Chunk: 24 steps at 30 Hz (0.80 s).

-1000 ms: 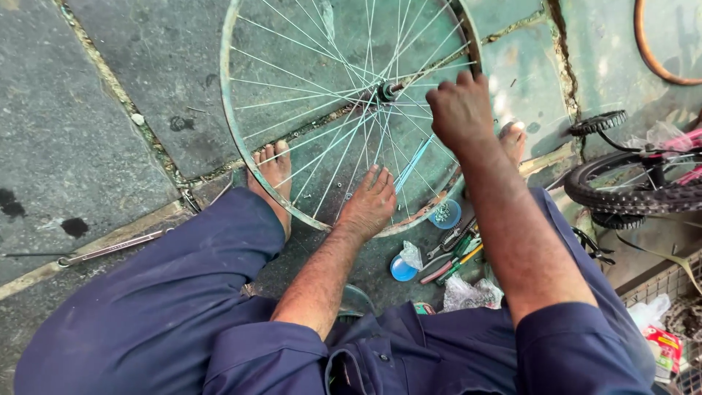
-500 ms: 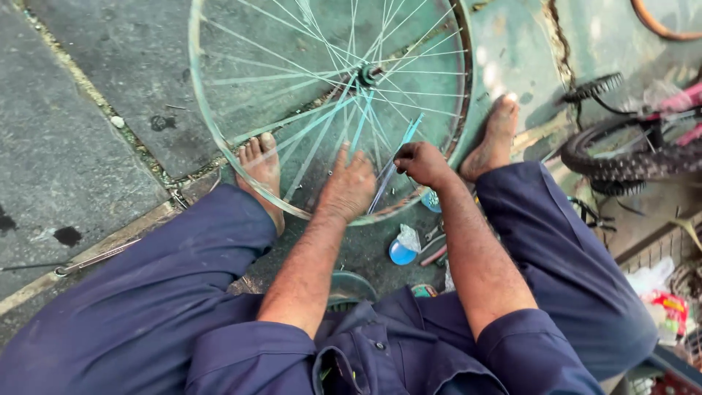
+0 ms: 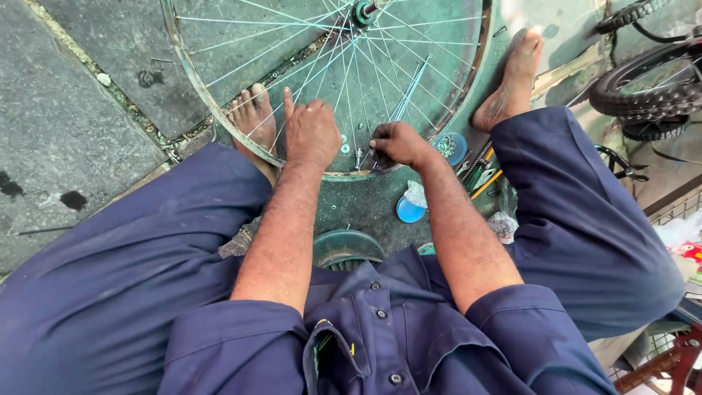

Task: Repair a bicycle wheel by installing and tightening spokes.

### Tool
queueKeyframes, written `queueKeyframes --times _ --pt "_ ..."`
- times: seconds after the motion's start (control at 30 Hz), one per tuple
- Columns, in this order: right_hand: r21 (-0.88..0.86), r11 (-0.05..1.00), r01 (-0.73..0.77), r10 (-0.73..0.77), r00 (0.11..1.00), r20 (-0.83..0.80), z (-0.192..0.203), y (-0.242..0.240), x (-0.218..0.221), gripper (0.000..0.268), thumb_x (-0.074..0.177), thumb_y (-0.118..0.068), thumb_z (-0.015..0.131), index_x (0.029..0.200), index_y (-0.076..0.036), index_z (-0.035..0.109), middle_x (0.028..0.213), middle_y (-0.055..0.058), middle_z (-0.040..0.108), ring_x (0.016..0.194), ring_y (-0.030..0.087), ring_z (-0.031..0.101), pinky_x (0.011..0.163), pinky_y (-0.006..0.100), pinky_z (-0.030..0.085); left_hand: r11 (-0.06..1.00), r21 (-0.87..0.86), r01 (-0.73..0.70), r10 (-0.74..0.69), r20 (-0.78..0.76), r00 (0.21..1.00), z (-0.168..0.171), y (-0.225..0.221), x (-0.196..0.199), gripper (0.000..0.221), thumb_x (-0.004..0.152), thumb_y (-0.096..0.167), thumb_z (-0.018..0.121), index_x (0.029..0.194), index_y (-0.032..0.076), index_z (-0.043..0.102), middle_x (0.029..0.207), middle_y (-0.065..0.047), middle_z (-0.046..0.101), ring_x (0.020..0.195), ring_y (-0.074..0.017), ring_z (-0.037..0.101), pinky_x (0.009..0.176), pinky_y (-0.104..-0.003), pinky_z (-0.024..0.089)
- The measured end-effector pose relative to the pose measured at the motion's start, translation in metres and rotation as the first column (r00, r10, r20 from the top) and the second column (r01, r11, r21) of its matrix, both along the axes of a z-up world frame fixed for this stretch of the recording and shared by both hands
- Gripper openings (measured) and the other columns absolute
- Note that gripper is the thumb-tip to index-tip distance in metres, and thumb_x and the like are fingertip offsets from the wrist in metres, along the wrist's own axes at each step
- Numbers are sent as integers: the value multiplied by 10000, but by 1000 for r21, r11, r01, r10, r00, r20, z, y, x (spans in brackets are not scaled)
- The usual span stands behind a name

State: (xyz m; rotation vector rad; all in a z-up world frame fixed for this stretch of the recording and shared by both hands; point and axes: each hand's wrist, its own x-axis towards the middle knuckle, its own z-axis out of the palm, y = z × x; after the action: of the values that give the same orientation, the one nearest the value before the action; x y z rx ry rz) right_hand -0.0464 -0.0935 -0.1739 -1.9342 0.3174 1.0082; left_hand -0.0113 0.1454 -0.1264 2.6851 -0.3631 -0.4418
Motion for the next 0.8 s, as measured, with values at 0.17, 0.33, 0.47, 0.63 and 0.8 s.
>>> queueKeyframes --times 0.17,0.33,0.47,0.63,0.8 --pt "-35 999 -2 0 999 -49 1 3 -1 200 955 -160 692 1055 11 717 807 47 716 694 118 652 652 324 568 999 -3 -40 40 12 999 1 -7 0 160 859 122 649 954 48 755 995 -130 703 1023 -305 681 1252 -570 90" --pt "61 995 84 -73 983 -169 8 0 2 188 976 -164 692 1036 12 716 783 47 679 665 129 628 626 332 558 992 -96 -81 101 228 968 20 -31 5 103 860 136 709 906 52 747 959 -144 702 986 -354 687 999 -540 357" --pt "46 999 -18 24 991 -131 18 -8 13 160 960 -151 686 1040 -14 709 776 17 696 674 113 652 632 306 569 982 -176 73 -122 -287 950 -5 -50 -9 200 819 175 737 977 53 732 1004 -180 716 973 -368 712 873 -492 562" --pt "117 987 110 -77 964 -255 5 -26 11 166 960 -138 699 1032 8 728 798 4 691 692 111 644 639 299 562 939 -223 262 -335 -429 838 -26 -66 -36 166 838 136 717 979 62 762 1085 -172 727 1045 -365 708 903 -492 569" --pt "79 989 123 -97 958 -269 11 -23 15 171 928 -138 732 1047 -16 741 785 -4 696 683 100 634 635 278 560 948 -244 204 -310 -559 769 -39 -69 -44 186 822 160 730 962 47 774 1118 -195 691 1049 -376 689 914 -507 547"
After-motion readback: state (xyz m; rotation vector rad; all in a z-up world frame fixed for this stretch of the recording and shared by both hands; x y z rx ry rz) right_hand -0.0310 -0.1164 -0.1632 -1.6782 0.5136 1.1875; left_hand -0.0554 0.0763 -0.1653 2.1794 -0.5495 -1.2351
